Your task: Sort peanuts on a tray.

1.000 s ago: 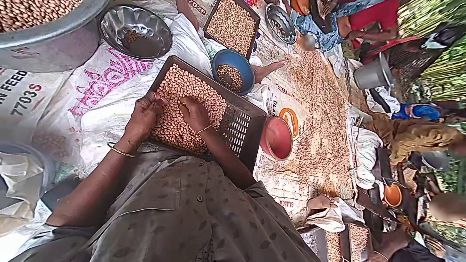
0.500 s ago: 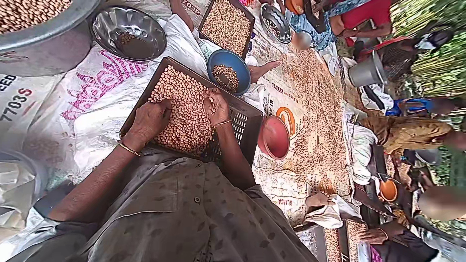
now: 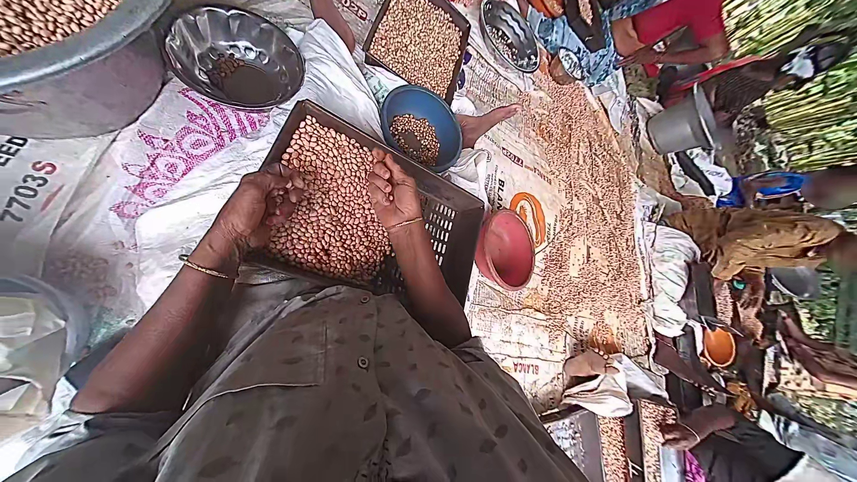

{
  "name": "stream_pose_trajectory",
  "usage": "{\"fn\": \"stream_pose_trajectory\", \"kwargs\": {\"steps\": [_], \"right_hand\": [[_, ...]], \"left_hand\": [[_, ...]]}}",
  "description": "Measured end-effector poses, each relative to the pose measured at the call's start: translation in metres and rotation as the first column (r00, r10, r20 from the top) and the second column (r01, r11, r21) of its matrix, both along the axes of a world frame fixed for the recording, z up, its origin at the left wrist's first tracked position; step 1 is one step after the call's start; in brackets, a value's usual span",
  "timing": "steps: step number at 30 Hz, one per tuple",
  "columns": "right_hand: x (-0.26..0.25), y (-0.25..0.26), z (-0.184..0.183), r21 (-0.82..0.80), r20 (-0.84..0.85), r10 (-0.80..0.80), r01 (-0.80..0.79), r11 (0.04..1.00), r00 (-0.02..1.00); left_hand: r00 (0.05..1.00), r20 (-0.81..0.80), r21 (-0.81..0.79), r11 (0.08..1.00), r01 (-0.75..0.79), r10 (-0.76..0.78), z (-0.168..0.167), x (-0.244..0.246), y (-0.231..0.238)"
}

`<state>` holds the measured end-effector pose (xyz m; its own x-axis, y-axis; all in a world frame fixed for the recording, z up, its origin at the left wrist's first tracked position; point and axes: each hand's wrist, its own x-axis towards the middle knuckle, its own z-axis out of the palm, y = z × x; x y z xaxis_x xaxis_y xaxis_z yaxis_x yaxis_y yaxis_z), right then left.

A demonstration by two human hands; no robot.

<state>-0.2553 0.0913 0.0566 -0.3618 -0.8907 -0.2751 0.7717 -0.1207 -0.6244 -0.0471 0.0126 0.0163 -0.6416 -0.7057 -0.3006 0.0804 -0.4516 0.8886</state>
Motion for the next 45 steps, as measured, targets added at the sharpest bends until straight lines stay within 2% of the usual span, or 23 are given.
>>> {"fn": "stream_pose_trajectory", "kwargs": {"steps": [2,4,7,9,11,13,14,16,18,19,21,24,26,27,29,30,32,34,36,38,41,43,45], "right_hand": [[0.023,0.000,0.016,-0.006,-0.075,0.009,-0.010,1.000,0.997],[0.046,0.000,0.020,-0.004,-0.248,0.096,-0.100,0.995,0.964],[0.068,0.003,0.013,-0.019,-0.568,0.199,-0.255,0.967,0.799],[0.066,0.006,0.012,-0.052,-0.648,0.172,-0.268,0.962,0.742],[0.056,0.009,0.008,-0.082,-0.680,0.087,-0.193,0.978,0.728],[0.045,0.017,0.003,-0.063,-0.784,0.106,-0.248,0.967,0.612],[0.043,0.023,0.000,-0.008,-0.846,0.185,-0.359,0.933,0.500],[0.048,0.034,-0.015,0.195,-0.932,0.337,-0.598,0.777,0.133],[0.056,0.045,-0.036,0.399,-0.917,0.299,-0.659,0.638,-0.265],[0.056,0.051,-0.041,0.453,-0.887,0.243,-0.646,0.615,-0.391],[0.040,0.063,-0.039,0.564,-0.797,0.199,-0.585,0.583,-0.570],[-0.002,0.078,-0.018,0.759,-0.576,0.288,-0.370,0.537,-0.765],[-0.043,0.083,0.005,0.794,-0.479,0.428,-0.170,0.584,-0.766],[-0.065,0.089,0.019,0.769,-0.500,0.503,-0.094,0.632,-0.705],[-0.103,0.109,0.034,0.570,-0.739,0.481,-0.057,0.820,-0.473],[-0.113,0.121,0.033,0.404,-0.874,0.370,-0.047,0.914,-0.316],[-0.114,0.142,0.022,0.155,-0.987,0.155,0.017,0.988,0.032],[-0.096,0.156,0.006,0.159,-0.964,0.130,0.111,0.981,0.230],[-0.068,0.161,-0.010,0.248,-0.929,0.219,0.062,0.967,0.298],[-0.038,0.157,-0.024,0.309,-0.928,0.309,-0.036,0.950,0.207],[-0.007,0.141,-0.040,0.403,-0.912,0.390,-0.100,0.910,-0.132],[0.006,0.130,-0.041,0.558,-0.793,0.507,-0.069,0.827,-0.337],[0.016,0.124,-0.038,0.653,-0.681,0.576,-0.018,0.757,-0.453]], "left_hand": [[0.996,-0.017,0.090,0.992,0.085,-0.084,0.003,0.001,0.006],[0.992,-0.025,0.175,0.976,0.129,-0.126,0.008,-0.004,0.017],[0.994,-0.093,0.369,0.924,0.095,-0.065,0.019,-0.011,0.032],[0.983,-0.178,0.415,0.902,0.116,-0.045,0.017,-0.008,0.034],[0.960,-0.276,0.402,0.901,0.164,-0.052,0.008,0.005,0.031],[0.929,-0.369,0.431,0.890,0.149,0.023,0.004,0.019,0.029],[0.911,-0.407,0.434,0.891,0.129,0.066,0.004,0.027,0.028],[0.875,-0.472,0.392,0.914,0.104,0.103,-0.001,0.040,0.023],[0.842,-0.526,0.340,0.937,0.081,0.119,-0.009,0.051,0.015],[0.834,-0.532,0.342,0.938,0.054,0.146,-0.011,0.054,0.013],[0.823,-0.527,0.387,0.922,0.008,0.214,-0.008,0.062,0.011],[0.835,-0.486,0.408,0.912,-0.045,0.258,-0.005,0.073,0.012],[0.870,-0.422,0.379,0.921,-0.085,0.254,0.001,0.075,0.017],[0.886,-0.396,0.365,0.927,-0.088,0.240,0.001,0.074,0.019],[0.916,-0.353,0.323,0.944,-0.071,0.189,0.002,0.070,0.023],[0.925,-0.353,0.281,0.959,-0.037,0.139,0.001,0.068,0.023],[0.932,-0.362,0.193,0.979,0.067,0.008,-0.002,0.060,0.021],[0.927,-0.351,0.100,0.980,0.173,-0.128,-0.006,0.047,0.016],[0.937,-0.258,0.020,0.968,0.248,-0.235,-0.004,0.032,0.018],[0.940,-0.115,-0.059,0.947,0.315,-0.320,0.009,0.013,0.028],[0.914,0.150,-0.300,0.863,0.406,-0.378,0.022,-0.013,0.039],[0.865,0.382,-0.544,0.678,0.495,-0.325,0.019,-0.021,0.037],[0.788,0.547,-0.607,0.515,0.605,-0.280,0.015,-0.021,0.034]]}}
